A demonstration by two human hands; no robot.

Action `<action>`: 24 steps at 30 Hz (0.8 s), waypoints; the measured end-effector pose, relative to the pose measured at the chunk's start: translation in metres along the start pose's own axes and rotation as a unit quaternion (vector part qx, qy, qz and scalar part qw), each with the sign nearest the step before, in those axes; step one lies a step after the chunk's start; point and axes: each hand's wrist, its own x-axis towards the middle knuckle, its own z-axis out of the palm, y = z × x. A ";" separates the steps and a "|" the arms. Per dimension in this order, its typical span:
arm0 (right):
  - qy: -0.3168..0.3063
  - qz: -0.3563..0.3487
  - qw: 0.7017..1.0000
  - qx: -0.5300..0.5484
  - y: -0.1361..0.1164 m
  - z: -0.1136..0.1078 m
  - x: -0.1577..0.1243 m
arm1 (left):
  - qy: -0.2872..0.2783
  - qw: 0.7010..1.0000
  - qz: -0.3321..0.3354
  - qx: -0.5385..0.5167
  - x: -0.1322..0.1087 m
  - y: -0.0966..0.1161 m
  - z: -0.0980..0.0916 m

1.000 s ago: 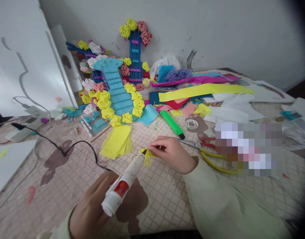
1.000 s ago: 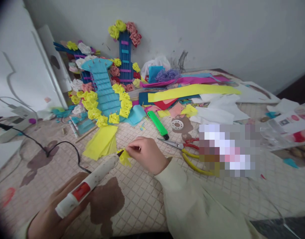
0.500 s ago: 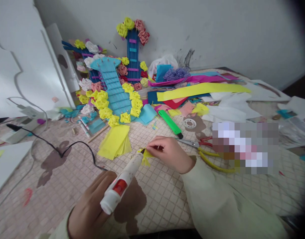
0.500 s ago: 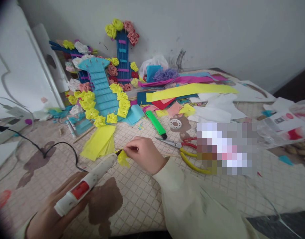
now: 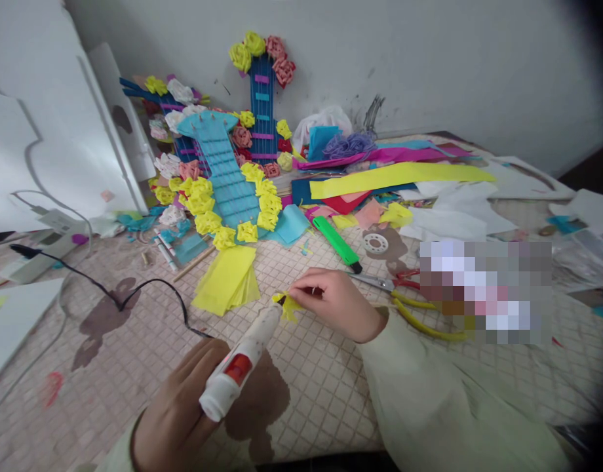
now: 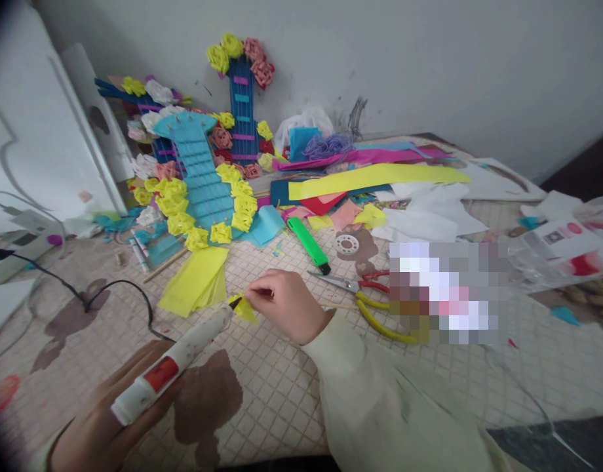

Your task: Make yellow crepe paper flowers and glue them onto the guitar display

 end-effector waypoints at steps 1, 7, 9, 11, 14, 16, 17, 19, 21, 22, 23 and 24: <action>-0.001 0.001 1.000 -0.001 0.000 0.000 0.000 | 0.003 1.000 -0.002 -0.001 -0.001 0.000 0.000; -0.003 0.008 1.000 -0.004 0.001 0.000 0.000 | 0.082 0.993 -0.071 0.041 -0.010 -0.012 -0.007; -0.001 0.011 1.000 0.001 0.001 0.000 0.000 | 0.112 0.981 -0.140 0.070 -0.014 -0.023 -0.016; 0.000 0.012 1.000 0.006 0.001 0.000 0.000 | 0.147 0.952 -0.254 0.090 -0.017 -0.036 -0.026; 0.001 0.010 1.000 0.010 0.001 0.001 0.000 | 0.221 0.887 -0.394 0.099 -0.020 -0.062 -0.041; 0.004 0.010 1.000 0.011 0.001 0.001 0.000 | 0.254 0.851 -0.445 0.115 -0.020 -0.083 -0.049; 0.005 0.010 1.000 0.012 0.001 0.001 0.000 | 0.265 0.834 -0.467 0.128 -0.020 -0.094 -0.052; 0.006 0.012 1.000 0.015 0.001 0.000 -0.001 | 0.277 0.808 -0.497 0.155 -0.019 -0.115 -0.055; 0.007 0.016 1.000 0.017 0.001 0.000 -0.001 | 0.267 0.800 -0.506 0.180 -0.018 -0.133 -0.055; 0.006 0.020 1.000 0.016 0.001 -0.001 -0.001 | 0.257 0.801 -0.506 0.192 -0.018 -0.140 -0.054; 0.005 0.023 1.000 0.016 0.000 -0.001 -0.001 | 0.247 0.803 -0.505 0.200 -0.018 -0.145 -0.052; 0.003 0.025 1.000 0.016 0.000 -0.001 -0.001 | 0.241 0.805 -0.503 0.203 -0.018 -0.148 -0.050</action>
